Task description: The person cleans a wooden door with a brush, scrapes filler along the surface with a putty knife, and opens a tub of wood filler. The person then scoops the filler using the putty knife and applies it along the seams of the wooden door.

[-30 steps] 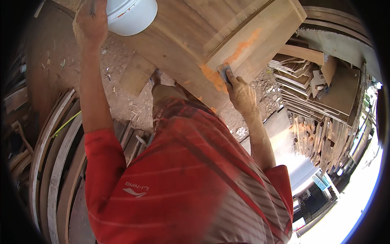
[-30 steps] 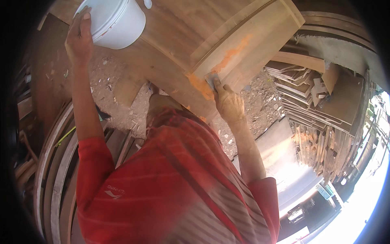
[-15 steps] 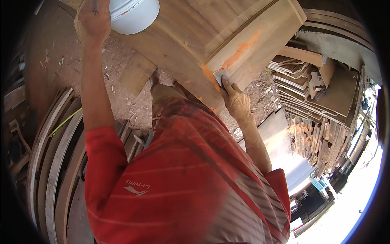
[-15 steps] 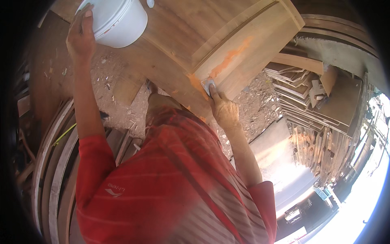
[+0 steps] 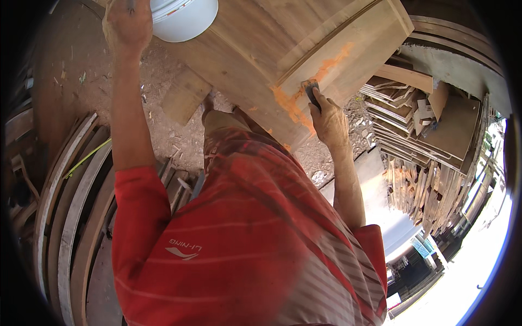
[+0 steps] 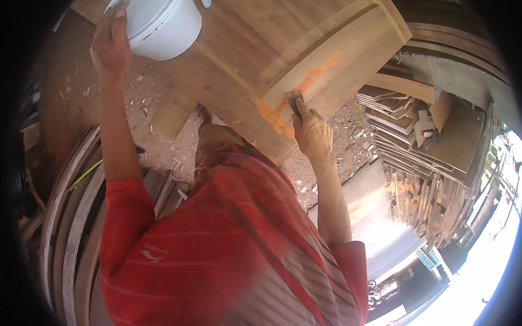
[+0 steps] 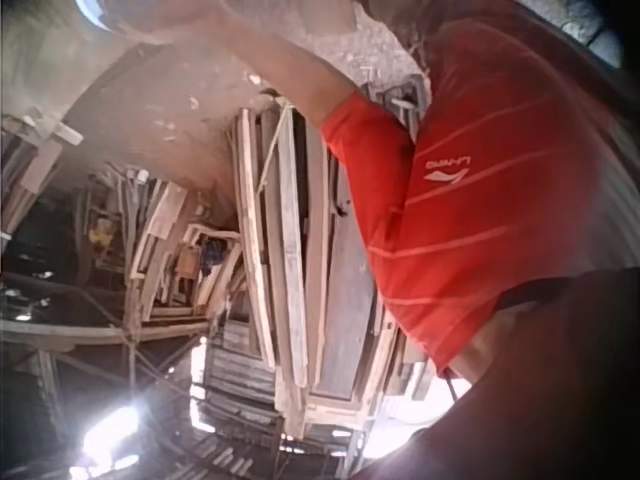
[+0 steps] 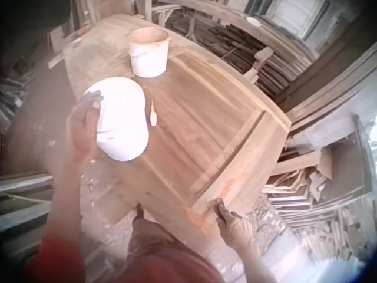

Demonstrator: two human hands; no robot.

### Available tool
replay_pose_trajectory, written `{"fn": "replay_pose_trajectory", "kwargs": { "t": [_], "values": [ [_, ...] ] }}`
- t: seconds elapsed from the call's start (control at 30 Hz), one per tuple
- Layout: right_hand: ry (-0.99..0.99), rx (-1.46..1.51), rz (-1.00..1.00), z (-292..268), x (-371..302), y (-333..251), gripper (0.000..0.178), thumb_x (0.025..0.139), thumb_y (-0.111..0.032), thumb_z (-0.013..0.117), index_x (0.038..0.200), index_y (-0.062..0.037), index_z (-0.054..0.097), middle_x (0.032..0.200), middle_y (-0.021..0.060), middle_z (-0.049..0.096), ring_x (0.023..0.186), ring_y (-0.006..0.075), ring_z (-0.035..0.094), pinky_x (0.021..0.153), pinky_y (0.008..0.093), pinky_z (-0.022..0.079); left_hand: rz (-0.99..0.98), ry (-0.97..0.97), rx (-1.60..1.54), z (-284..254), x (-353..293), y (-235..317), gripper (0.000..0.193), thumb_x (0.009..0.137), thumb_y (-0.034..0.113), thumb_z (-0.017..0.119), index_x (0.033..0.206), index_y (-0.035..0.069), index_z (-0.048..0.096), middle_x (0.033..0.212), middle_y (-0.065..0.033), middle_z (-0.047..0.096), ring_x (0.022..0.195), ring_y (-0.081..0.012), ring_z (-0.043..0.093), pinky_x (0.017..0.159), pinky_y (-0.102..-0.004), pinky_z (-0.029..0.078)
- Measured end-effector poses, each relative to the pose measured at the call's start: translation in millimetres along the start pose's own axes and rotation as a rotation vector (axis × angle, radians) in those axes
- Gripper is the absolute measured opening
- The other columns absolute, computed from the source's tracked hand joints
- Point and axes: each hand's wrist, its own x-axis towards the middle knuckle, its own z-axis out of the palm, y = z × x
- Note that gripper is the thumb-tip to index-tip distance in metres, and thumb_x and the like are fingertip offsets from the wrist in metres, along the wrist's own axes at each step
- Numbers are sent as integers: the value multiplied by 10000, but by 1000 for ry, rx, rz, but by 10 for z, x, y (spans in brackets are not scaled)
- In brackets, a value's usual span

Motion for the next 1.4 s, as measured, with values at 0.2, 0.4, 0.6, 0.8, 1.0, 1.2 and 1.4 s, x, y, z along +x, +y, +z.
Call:
{"fn": "replay_pose_trajectory", "kwargs": {
  "t": [0.2,0.4,0.6,0.8,1.0,1.2,1.4],
  "values": [
    [-153,-112,-50,-2,-206,-178,450,1003,-261,664,1423,-107,623,1008,199,701,911,427,709,768,527,567,78,15,77,35,5,-123,338,1063,240,573,1156,-38,741,1204,-199,746,1233,-341,658,1113,-433,454],
    [-119,-73,-100,208,-445,-17,453,1010,-276,640,1451,-175,602,984,155,673,829,424,708,715,536,575,57,0,91,1,4,35,356,1066,261,572,1152,-41,740,1210,-196,747,1234,-348,660,1106,-436,459],
    [-96,-100,-62,187,-399,-23,426,1012,-278,645,1429,-199,617,960,151,671,842,405,705,713,524,569,141,-15,76,-7,14,-41,327,1064,219,560,1146,-39,744,1202,-202,748,1196,-346,676,1078,-427,479],
    [-46,-24,-84,244,-284,-1,453,1012,-270,639,1453,-176,594,1004,150,691,863,414,714,736,530,577,62,14,55,-2,11,-16,306,1057,188,559,1130,-42,747,1189,-194,751,1182,-334,679,1073,-423,482],
    [-16,-25,-150,410,-411,27,478,998,-255,670,1464,-176,602,953,145,677,839,418,700,715,524,568,130,21,21,2,29,-128,305,1054,192,570,1123,-46,747,1173,-190,755,1178,-328,679,1069,-420,484],
    [-78,-38,-145,318,-473,32,473,1000,-255,667,1458,-160,597,976,146,673,825,412,705,699,528,572,103,51,44,8,7,-110,291,1057,173,568,1093,-44,759,1106,-181,773,1145,-322,694,1063,-405,488],
    [-76,7,-65,101,-383,-95,440,1001,-269,667,1425,-160,628,1001,176,711,884,420,713,747,508,575,-100,-5,63,1,-43,90,370,1057,336,566,1267,106,766,1321,-83,734,1245,-245,662,1098,-364,473]
  ]
}}
